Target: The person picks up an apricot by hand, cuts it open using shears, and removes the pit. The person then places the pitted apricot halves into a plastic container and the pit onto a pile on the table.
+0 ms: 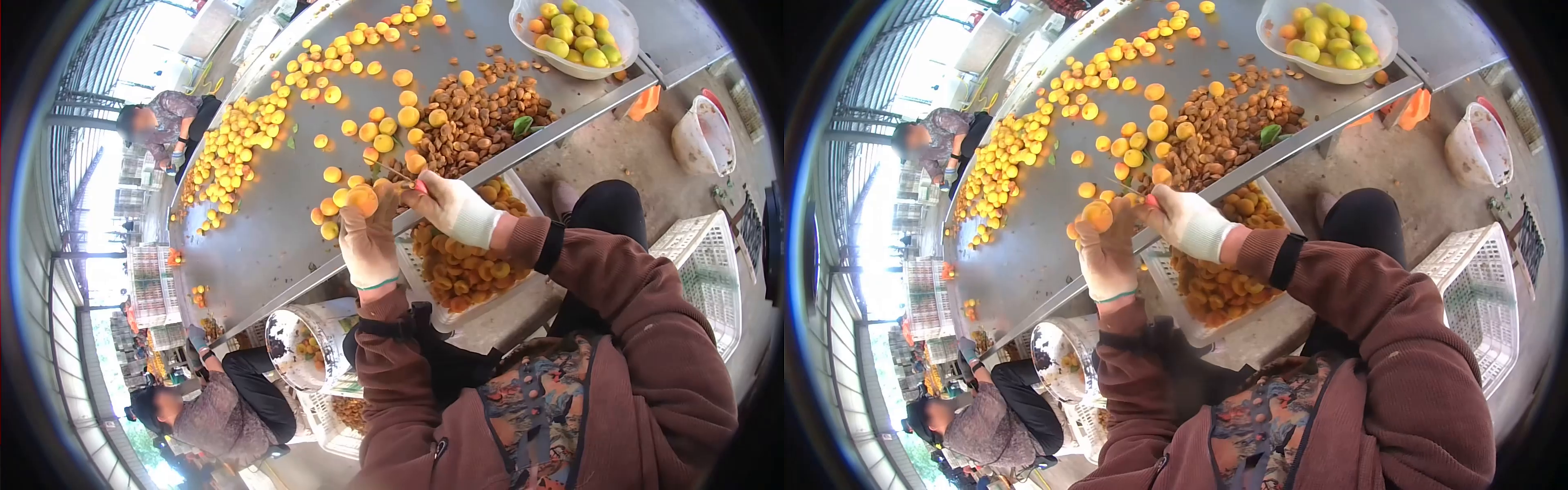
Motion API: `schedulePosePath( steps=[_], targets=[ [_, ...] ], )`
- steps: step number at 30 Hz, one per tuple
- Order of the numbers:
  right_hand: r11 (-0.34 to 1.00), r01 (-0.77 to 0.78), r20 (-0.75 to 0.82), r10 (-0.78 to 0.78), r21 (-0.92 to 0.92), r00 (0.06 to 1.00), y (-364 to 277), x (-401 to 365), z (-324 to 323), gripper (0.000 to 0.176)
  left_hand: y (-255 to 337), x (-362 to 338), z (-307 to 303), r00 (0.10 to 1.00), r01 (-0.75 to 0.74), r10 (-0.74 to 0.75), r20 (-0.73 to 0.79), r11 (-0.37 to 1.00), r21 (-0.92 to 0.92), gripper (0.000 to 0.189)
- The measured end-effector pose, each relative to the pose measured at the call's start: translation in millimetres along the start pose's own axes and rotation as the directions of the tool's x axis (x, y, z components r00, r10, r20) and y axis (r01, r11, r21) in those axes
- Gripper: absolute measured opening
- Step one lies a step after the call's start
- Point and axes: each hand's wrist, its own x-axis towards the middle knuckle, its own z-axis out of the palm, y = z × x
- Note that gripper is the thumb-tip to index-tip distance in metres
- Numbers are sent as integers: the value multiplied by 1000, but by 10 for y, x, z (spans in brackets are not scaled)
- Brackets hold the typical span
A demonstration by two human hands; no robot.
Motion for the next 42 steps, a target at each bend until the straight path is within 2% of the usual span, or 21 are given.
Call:
schedulePosePath(
  steps=[4, 5, 8, 11, 14, 17, 20, 21, 22, 24, 26, 28, 29, 30, 32, 34, 35, 36, 37, 41, 42],
  targets=[
    [918, 37, 83, -76, 396, 994, -61, -140, 124, 45, -34, -47, 19, 985, 142, -126, 114, 980, -140, 57],
    [917, -87, 198, 8, 390, 980, -33, -140, 122, 49, -50, -59, 35, 985, 145, -130, 112, 979, -141, 57],
    [913, -22, 167, -51, 407, 985, -26, -185, 160, 47, -86, -74, 67, 983, 185, -175, 60, 947, -264, 57],
    [952, -35, 185, -23, 305, 982, -86, -207, 89, 45, -87, -76, 92, 983, 183, -170, 72, 947, -262, 60],
    [955, -48, 228, -21, 294, 973, -128, -240, 46, 41, 39, -88, 113, 982, 171, -162, 96, 982, -84, 66],
    [986, -42, 371, -20, 159, 928, -163, -219, -99, 38, 307, -3, -100, 959, -2, -121, 255, 900, 436, 78],
    [996, -1, 350, -31, 89, 936, -101, -240, -122, 36, 330, 0, -192, 949, -20, -150, 277, 849, 529, 80],
    [996, 37, 316, -60, 77, 947, -151, -247, -157, 35, 262, -54, -67, 962, 58, -154, 228, 923, 381, 80],
    [996, 41, 315, -63, 75, 947, -136, -250, -166, 35, 158, -96, 29, 961, 54, -151, 230, 924, 379, 80],
    [999, 23, 251, -30, 32, 967, -93, -247, -178, 35, -6, -140, 181, 998, 55, -61, 27, 979, 196, 79],
    [997, 58, 225, -70, 59, 972, -77, -247, -169, 35, -21, -116, 135, 997, 69, -71, 2, 976, 207, 74],
    [993, 84, 202, -100, 87, 974, -46, -242, -179, 35, 144, -76, -46, 986, 43, -114, 120, 878, 477, 51],
    [996, 93, 242, -94, 19, 966, -13, -218, -198, 35, 305, -54, 41, 980, -159, -18, 200, 544, 824, 29],
    [993, 104, 282, -87, -48, 955, 17, -202, -205, 35, 326, -65, 72, 981, -151, -22, 194, 545, 825, 29],
    [996, 90, 301, -81, -18, 950, 45, -211, -193, 35, 328, -81, 96, 984, -170, 14, 178, 366, 915, 19],
    [994, 102, 268, -86, -48, 960, 35, -234, -181, 35, 199, -109, 11, 994, -96, -5, 110, 452, 887, 30],
    [994, 103, 268, -87, -48, 959, -2, -251, -181, 35, 124, -135, -7, 989, 38, -118, 90, 786, 617, 39],
    [996, 84, 264, -80, -4, 961, -59, -276, -185, 35, 64, -162, -24, 966, 197, -229, 120, 953, 232, 48],
    [997, 65, 258, -72, 38, 963, -87, -288, -186, 36, 28, -205, -47, 916, 368, -379, 130, 925, 96, 64],
    [999, 47, 280, -43, -6, 959, -43, -259, -194, 38, 119, -139, -5, 887, 452, -448, 111, 892, -19, 48],
    [997, 81, 284, -73, -18, 956, -2, -238, -187, 40, 199, -127, 84, 945, 301, -328, 12, 880, 367, 39]
  ],
)
